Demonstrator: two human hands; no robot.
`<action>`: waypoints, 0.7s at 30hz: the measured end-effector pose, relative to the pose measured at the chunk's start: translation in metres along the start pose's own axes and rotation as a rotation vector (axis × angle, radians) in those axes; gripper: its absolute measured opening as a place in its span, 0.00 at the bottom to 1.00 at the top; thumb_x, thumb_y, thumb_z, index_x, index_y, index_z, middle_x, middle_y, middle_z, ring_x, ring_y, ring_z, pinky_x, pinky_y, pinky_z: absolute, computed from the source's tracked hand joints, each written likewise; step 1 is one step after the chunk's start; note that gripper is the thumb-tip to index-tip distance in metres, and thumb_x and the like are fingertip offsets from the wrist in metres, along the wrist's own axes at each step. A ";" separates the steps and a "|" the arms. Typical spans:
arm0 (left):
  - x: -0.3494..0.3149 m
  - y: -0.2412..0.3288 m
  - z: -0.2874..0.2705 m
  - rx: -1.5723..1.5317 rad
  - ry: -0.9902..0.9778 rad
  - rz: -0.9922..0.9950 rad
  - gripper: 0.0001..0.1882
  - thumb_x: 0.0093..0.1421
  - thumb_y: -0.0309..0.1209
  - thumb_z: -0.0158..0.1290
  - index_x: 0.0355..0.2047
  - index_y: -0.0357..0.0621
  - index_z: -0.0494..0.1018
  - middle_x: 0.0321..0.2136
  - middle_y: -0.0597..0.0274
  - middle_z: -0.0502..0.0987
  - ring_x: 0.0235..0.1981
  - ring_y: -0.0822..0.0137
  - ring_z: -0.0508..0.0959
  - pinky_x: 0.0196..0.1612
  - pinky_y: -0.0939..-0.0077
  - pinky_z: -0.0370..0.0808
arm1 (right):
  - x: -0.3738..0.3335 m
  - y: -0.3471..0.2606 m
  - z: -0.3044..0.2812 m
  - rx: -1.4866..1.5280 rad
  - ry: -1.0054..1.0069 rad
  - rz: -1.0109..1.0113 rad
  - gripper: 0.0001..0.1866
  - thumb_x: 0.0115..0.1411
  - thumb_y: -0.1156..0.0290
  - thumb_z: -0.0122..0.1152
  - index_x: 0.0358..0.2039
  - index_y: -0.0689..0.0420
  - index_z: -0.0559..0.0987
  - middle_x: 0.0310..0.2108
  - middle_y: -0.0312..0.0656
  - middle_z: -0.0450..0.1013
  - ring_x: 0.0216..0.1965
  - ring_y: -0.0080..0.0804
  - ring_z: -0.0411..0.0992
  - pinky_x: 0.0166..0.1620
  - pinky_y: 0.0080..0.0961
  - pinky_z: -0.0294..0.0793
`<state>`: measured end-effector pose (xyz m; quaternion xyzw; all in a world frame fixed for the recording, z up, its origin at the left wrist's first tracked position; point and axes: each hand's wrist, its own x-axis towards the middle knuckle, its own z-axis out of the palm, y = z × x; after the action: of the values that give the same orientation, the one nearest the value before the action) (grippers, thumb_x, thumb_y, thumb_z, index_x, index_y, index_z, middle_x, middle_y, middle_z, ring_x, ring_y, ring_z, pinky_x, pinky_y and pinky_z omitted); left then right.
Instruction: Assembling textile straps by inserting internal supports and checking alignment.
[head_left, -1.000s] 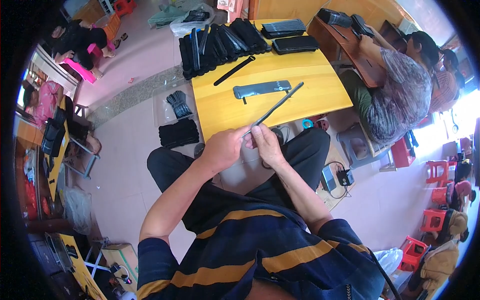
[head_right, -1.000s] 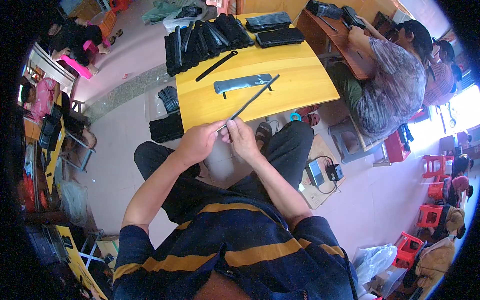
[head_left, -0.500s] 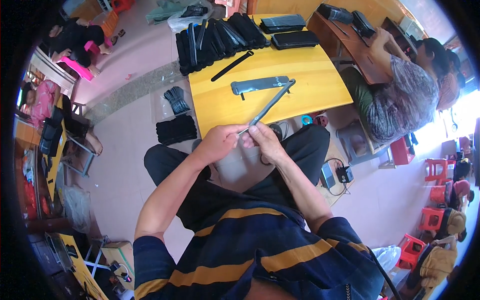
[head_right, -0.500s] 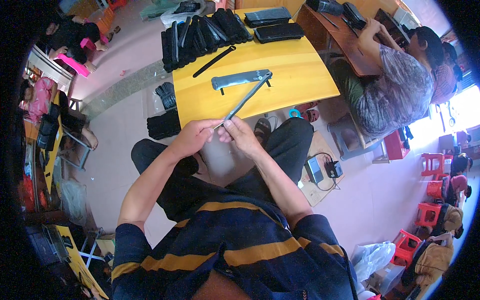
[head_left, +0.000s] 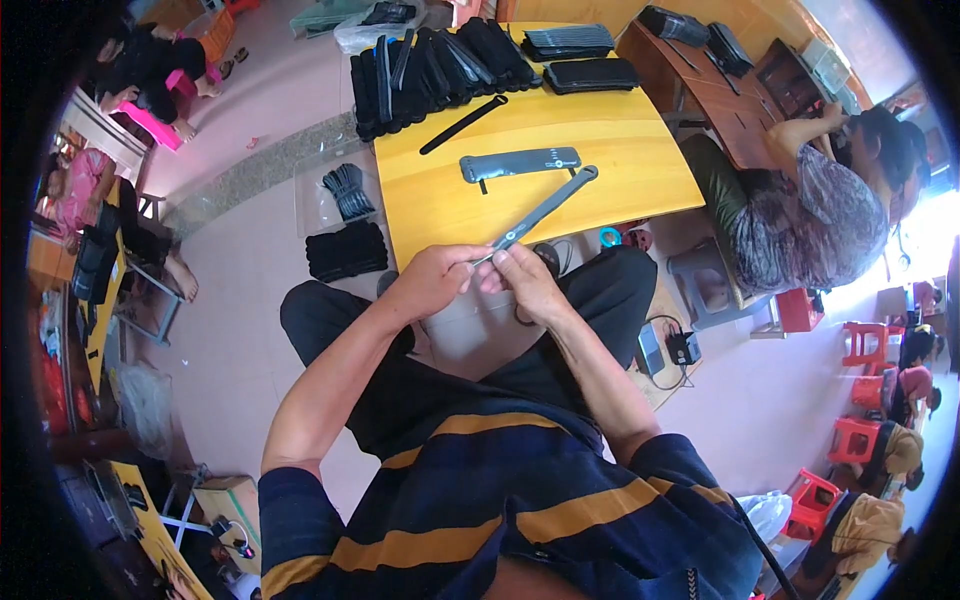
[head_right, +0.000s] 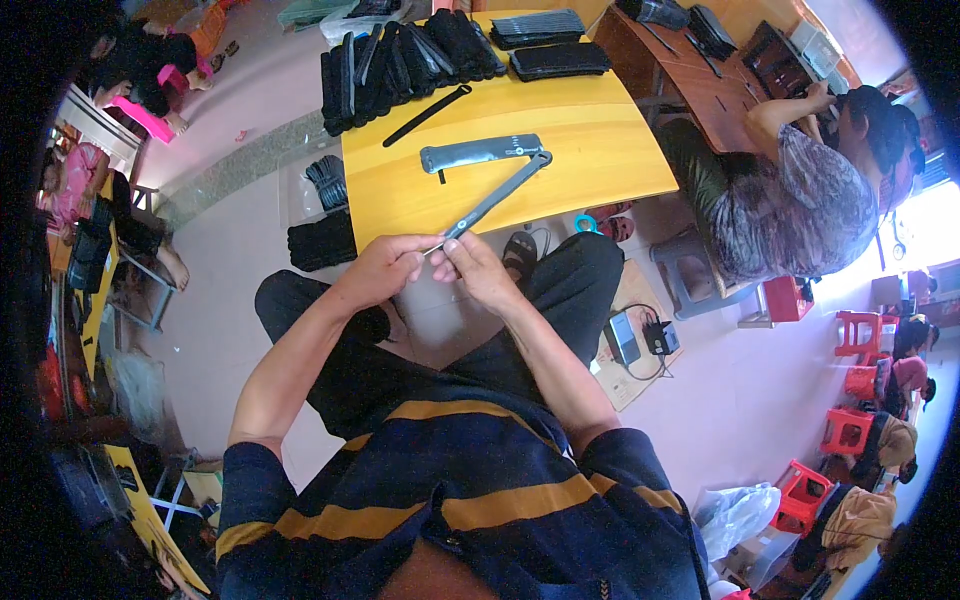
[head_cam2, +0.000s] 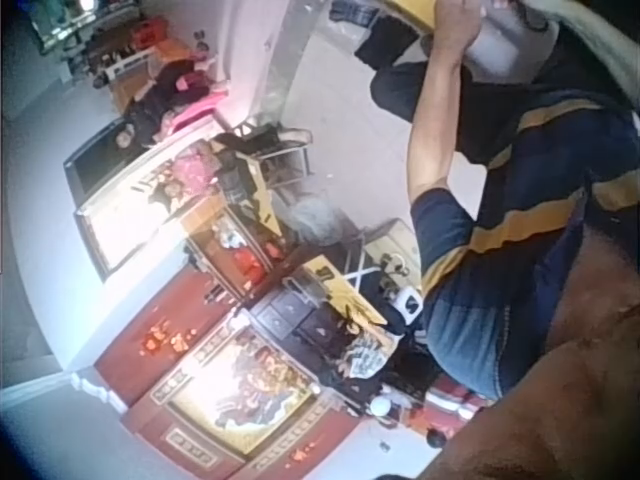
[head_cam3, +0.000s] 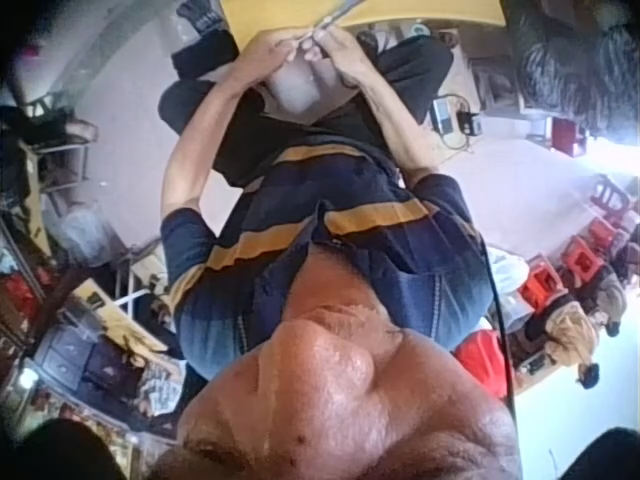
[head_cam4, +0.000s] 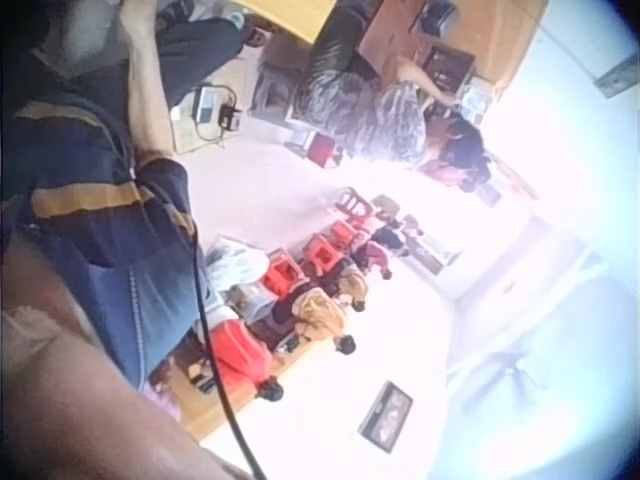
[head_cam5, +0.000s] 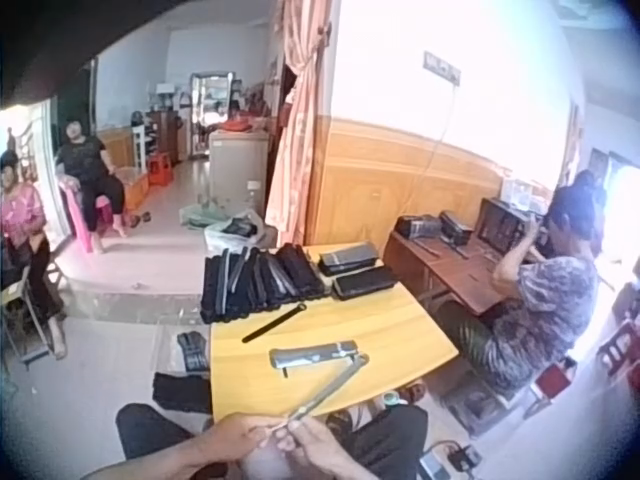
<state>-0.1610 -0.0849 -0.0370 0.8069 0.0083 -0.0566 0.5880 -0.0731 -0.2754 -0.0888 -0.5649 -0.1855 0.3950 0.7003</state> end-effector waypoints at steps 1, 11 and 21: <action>0.000 0.001 0.000 0.031 0.008 -0.007 0.22 0.64 0.24 0.43 0.56 0.38 0.78 0.27 0.52 0.80 0.27 0.64 0.78 0.36 0.71 0.76 | 0.000 0.000 0.000 0.009 0.002 -0.002 0.15 0.77 0.63 0.45 0.53 0.60 0.73 0.40 0.38 0.76 0.38 0.25 0.76 0.44 0.23 0.78; -0.005 0.016 0.009 0.594 0.150 0.164 0.23 0.64 0.22 0.48 0.58 0.48 0.77 0.39 0.44 0.82 0.39 0.47 0.83 0.46 0.61 0.77 | 0.002 0.005 0.001 0.030 0.083 -0.033 0.13 0.78 0.65 0.45 0.51 0.60 0.73 0.38 0.38 0.75 0.36 0.26 0.76 0.42 0.23 0.78; -0.006 0.015 0.006 0.167 0.115 0.044 0.24 0.61 0.22 0.45 0.56 0.44 0.79 0.35 0.43 0.83 0.32 0.53 0.83 0.43 0.62 0.79 | 0.002 0.004 -0.001 -0.063 0.150 -0.118 0.15 0.77 0.62 0.48 0.51 0.60 0.74 0.37 0.40 0.77 0.36 0.26 0.77 0.43 0.24 0.78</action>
<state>-0.1665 -0.0948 -0.0237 0.8550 0.0198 0.0022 0.5182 -0.0722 -0.2742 -0.0936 -0.6028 -0.1779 0.3034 0.7162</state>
